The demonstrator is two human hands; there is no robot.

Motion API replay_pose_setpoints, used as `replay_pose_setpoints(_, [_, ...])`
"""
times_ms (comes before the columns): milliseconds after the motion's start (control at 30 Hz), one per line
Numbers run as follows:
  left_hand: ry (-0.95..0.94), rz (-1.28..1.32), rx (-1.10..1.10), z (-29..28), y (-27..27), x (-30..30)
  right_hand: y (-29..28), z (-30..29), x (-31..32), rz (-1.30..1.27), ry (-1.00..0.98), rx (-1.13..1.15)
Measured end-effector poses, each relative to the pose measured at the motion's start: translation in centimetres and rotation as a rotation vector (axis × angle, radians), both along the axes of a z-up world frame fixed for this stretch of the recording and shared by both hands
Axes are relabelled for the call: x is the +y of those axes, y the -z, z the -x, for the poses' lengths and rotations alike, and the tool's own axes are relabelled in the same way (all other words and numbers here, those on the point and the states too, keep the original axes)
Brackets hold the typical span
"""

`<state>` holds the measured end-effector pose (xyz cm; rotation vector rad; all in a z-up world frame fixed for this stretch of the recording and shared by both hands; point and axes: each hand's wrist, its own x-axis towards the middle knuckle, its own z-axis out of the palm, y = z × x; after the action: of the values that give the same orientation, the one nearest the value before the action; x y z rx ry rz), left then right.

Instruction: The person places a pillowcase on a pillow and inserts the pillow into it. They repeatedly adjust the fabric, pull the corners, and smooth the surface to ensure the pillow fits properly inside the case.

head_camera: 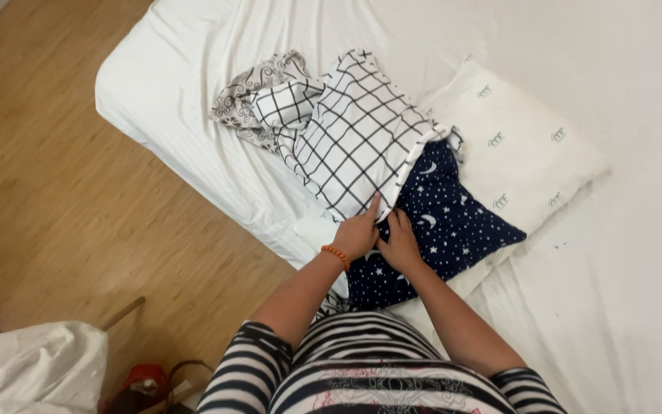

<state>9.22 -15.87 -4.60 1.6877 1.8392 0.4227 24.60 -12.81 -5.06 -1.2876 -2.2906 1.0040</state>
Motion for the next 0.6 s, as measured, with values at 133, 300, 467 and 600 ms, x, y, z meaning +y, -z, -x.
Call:
replay_pose_setpoints(133, [-0.017,0.086,0.0,0.0,-0.3,-0.2,0.0,0.2,0.4,0.004,-0.01,-0.019])
replay_pose_setpoints(300, [-0.01,-0.05,-0.033,-0.2,1.4,-0.5,-0.1,0.2,0.3,0.024,-0.017,-0.043])
replay_pose_setpoints(467, [-0.012,0.035,-0.014,0.0,0.8,-0.3,-1.0,0.5,0.1,0.025,-0.006,-0.034])
replay_pose_setpoints(600, [-0.043,0.057,-0.028,0.1,0.5,-0.1,-0.2,0.6,0.7,-0.009,-0.013,-0.03])
